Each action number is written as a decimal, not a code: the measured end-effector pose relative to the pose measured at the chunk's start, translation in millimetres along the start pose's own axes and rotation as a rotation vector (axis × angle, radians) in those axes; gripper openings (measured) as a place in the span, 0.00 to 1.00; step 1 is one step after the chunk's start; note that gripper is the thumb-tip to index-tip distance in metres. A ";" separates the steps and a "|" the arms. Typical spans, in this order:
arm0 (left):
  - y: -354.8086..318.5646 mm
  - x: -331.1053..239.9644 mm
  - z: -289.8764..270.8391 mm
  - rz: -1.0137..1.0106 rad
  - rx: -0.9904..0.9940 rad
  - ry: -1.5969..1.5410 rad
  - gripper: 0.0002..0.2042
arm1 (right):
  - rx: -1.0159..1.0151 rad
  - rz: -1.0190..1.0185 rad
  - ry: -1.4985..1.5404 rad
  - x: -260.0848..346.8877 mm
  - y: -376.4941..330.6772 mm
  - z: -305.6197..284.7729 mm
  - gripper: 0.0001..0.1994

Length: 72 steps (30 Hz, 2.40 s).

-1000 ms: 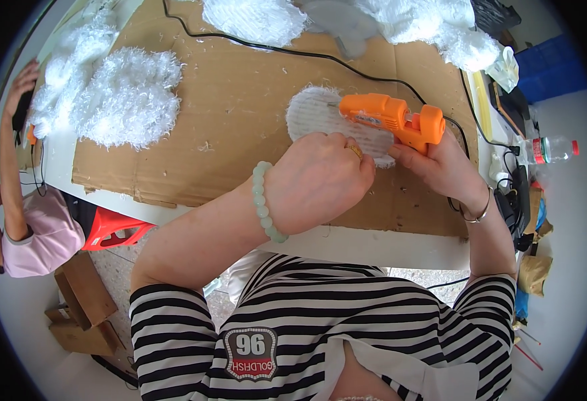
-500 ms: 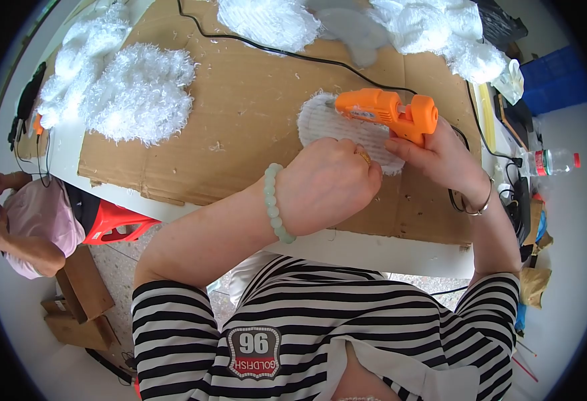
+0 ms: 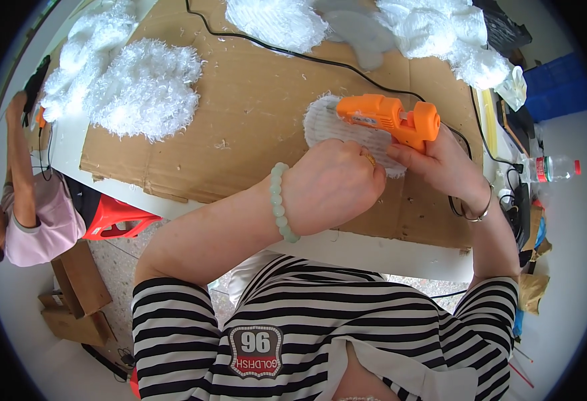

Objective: Using a glue gun to attach cotton stuffing to fabric templates.

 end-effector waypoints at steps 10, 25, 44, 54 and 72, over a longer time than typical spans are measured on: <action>-0.3 0.1 1.0 -0.002 -0.028 0.002 0.11 | 0.097 0.052 0.041 2.1 1.1 8.4 0.12; -0.3 -4.1 -6.8 0.024 -0.111 0.008 0.07 | 0.027 -0.038 0.101 11.5 1.2 2.9 0.09; 2.3 0.1 -0.3 -0.002 -0.008 0.002 0.11 | 0.023 0.136 0.095 -16.4 -8.5 -3.9 0.13; 1.5 -2.0 -1.2 -0.001 -0.011 0.012 0.12 | 0.063 0.080 0.066 -4.8 0.5 2.9 0.11; 2.6 -3.9 1.9 -0.014 -0.019 0.093 0.10 | -0.023 0.123 0.058 -5.1 -35.8 -29.9 0.11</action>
Point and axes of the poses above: each hand's wrist, its own y-axis towards the middle knuckle, its own z-axis out of the palm, x = y × z, the point moved 9 cm from there along y, towards the middle knuckle, and after that the axes turned 5 degrees about -y, right-handed, at the moved point
